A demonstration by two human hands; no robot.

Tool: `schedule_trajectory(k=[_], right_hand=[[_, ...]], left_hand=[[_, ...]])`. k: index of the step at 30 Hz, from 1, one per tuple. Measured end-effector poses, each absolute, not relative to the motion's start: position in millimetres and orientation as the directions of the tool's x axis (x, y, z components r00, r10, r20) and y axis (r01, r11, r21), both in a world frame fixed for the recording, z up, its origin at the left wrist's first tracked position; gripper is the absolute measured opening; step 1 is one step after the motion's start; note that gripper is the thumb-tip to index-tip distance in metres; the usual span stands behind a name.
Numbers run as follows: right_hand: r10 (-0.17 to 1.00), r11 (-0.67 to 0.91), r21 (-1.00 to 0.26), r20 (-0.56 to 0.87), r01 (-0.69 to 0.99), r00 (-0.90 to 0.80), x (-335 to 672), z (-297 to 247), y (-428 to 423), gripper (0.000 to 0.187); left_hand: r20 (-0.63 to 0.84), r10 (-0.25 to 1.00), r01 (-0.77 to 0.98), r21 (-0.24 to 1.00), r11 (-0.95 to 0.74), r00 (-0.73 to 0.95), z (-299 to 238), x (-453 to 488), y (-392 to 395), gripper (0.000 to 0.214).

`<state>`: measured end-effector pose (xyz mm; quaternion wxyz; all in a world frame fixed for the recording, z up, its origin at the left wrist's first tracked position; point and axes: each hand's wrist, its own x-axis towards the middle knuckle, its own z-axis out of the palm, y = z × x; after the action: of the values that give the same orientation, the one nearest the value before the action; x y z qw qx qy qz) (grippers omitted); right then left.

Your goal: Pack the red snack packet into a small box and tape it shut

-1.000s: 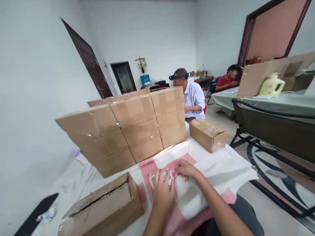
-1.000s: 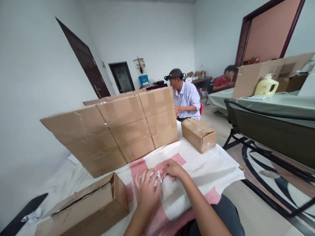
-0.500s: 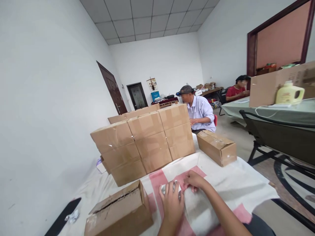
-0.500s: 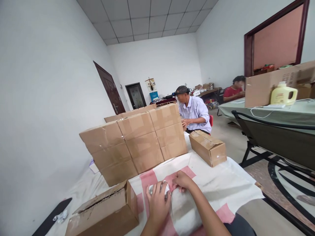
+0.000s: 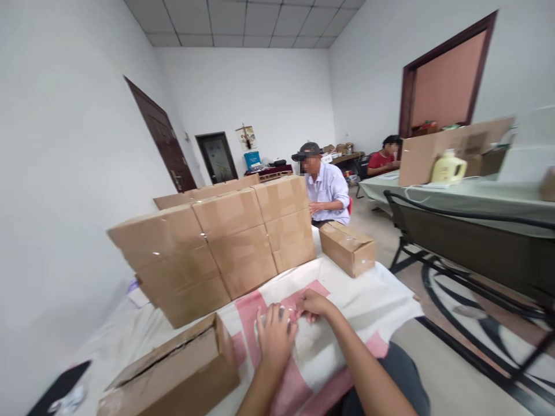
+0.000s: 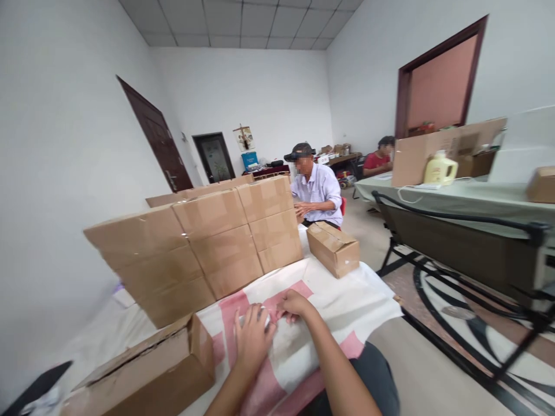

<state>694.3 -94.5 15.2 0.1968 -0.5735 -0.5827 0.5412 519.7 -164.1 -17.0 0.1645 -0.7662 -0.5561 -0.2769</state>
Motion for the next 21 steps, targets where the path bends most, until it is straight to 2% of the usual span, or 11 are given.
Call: schedule_trajectory(k=[7,15,21], right_hand=[[0.824,-0.327,-0.794,-0.505,0.512,-0.256,696.8,10.8,-90.5,0.03],[0.81,-0.322,-0.802,-0.509,0.504,-0.292,696.5,-2.4,-79.6,0.026],[0.813,-0.31,-0.812,-0.497,0.495,-0.305,697.5,-2.3,-78.3,0.023]], left_hand=[[0.602,0.743,0.916,0.046,-0.398,0.293,-19.9,512.4,-163.2,0.022],[0.652,0.678,0.885,0.025,-0.466,0.338,-23.1,505.1,-160.7,0.027],[0.655,0.681,0.887,0.035,-0.46,0.327,-17.1,506.6,-163.5,0.03]])
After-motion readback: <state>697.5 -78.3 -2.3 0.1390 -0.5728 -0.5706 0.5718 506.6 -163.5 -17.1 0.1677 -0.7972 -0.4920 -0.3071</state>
